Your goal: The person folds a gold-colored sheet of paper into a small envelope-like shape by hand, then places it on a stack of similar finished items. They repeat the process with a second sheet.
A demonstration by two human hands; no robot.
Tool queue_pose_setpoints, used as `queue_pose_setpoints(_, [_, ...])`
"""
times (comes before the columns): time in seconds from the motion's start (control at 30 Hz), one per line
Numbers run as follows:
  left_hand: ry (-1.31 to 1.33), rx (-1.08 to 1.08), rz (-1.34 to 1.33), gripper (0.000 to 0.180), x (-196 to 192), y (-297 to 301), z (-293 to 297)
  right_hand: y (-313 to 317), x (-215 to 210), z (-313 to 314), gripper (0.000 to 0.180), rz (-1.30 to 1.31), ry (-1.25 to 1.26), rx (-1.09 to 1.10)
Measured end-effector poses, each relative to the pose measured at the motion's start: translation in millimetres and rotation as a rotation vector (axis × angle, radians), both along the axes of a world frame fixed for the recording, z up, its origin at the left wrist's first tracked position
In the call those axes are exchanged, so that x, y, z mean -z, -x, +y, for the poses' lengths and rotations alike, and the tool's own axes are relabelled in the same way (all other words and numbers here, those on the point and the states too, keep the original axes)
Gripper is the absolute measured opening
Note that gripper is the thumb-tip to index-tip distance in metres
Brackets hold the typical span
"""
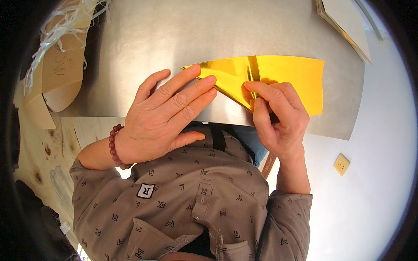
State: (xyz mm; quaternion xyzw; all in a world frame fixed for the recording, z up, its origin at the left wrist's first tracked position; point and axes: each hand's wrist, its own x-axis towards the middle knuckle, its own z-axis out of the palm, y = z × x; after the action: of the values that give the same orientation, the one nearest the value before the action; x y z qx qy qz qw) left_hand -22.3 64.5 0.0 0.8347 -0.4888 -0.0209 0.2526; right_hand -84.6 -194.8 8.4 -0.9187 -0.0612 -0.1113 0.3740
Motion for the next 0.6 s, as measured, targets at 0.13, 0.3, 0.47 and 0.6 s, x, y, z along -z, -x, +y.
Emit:
queue_pose_setpoints(0.13, [-0.02, -0.003, -0.021, 0.078, 0.0, -0.4, 0.3, -0.3, -0.9, 0.7, 0.029, 0.007, -0.005, 0.005])
queue_pose_setpoints(0.3, [-0.043, -0.005, -0.017, 0.077, -2.5, 0.0, -0.6, -1.7, 1.6, 1.2, 0.029, -0.038, -0.023, 0.004])
queue_pose_setpoints(0.47, [-0.076, -0.002, 0.006, 0.078, -6.0, -0.2, -1.5, -1.6, 3.0, 1.5, 0.028, -0.051, -0.05, 0.011])
queue_pose_setpoints(0.6, [-0.083, -0.014, -0.001, 0.081, -5.6, -0.3, -2.7, -2.0, 2.2, 1.3, 0.028, -0.051, -0.021, 0.007])
